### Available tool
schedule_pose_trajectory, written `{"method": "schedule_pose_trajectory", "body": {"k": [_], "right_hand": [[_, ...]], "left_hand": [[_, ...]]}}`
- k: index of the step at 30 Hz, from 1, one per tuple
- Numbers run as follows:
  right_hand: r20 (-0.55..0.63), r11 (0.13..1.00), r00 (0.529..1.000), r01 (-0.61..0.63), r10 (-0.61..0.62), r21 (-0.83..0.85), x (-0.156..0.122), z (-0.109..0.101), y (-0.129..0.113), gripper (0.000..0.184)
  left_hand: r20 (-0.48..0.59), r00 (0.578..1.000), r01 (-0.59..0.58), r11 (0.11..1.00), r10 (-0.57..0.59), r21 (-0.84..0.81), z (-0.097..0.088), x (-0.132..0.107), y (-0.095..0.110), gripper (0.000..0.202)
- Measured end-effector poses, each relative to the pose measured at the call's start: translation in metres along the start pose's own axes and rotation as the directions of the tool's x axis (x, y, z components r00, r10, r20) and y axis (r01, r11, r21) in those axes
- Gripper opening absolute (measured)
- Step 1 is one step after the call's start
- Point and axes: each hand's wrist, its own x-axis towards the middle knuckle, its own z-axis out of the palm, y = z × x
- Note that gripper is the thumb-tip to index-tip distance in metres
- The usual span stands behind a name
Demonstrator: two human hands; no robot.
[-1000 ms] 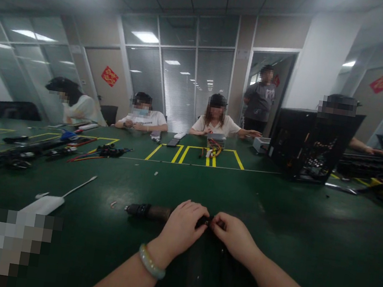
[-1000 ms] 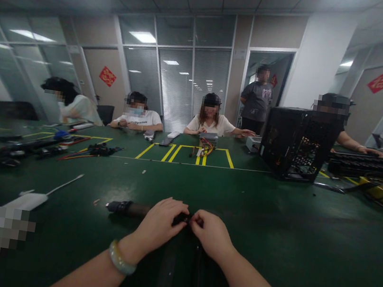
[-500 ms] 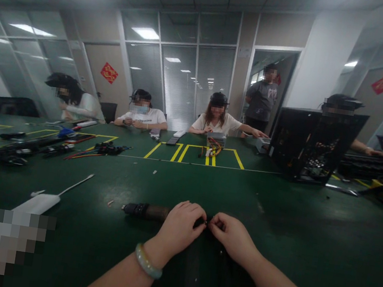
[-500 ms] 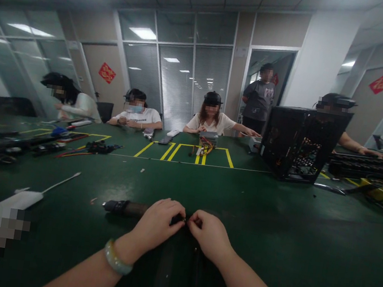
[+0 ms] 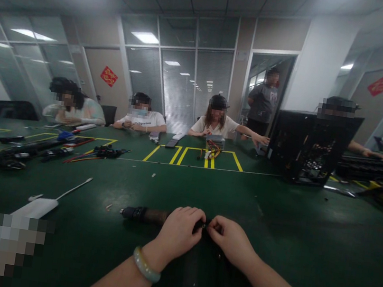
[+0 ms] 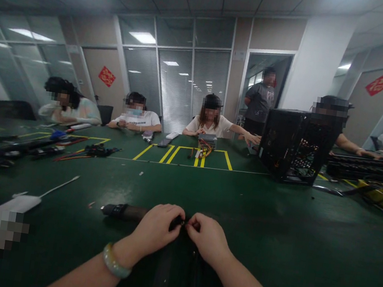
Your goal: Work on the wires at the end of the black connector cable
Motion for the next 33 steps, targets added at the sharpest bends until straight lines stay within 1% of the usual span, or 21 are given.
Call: {"method": "schedule_pose_trajectory", "body": {"k": [6,11,16,20,24,33], "right_hand": [[0.012,1.000,1.000,-0.006,0.006,0.002,-0.0013,-0.0022,-0.0034,0.013],[0.012,1.000,1.000,-0.006,0.006,0.003,0.0007,0.0000,-0.0002,0.012],[-0.019,1.000,1.000,0.018,-0.018,0.006,0.0029,0.0038,0.0052,0.011],[-0.045,1.000,0.999,0.027,-0.027,-0.004,0.0034,0.0053,0.0050,0.009],[-0.048,1.000,0.999,0.015,-0.014,0.003,0.0034,0.0054,0.0032,0.010],[-0.044,1.000,0.999,0.020,-0.020,0.002,0.0033,0.0050,0.0040,0.011]], "left_hand": [[0.006,1.000,0.001,1.000,-0.001,-0.005,-0.0020,0.0006,0.0009,0.014],[-0.011,1.000,0.004,1.000,-0.004,-0.016,0.0000,0.0009,-0.0008,0.014],[-0.006,1.000,0.013,1.000,-0.013,-0.013,0.0015,0.0014,-0.0005,0.014],[-0.002,1.000,0.023,1.000,-0.023,-0.010,0.0008,0.0019,0.0006,0.013],[0.019,0.999,0.028,1.000,-0.028,-0.005,0.0014,0.0023,-0.0012,0.010],[0.011,1.000,0.010,0.999,-0.010,-0.039,0.0027,0.0023,-0.0048,0.008]]}}
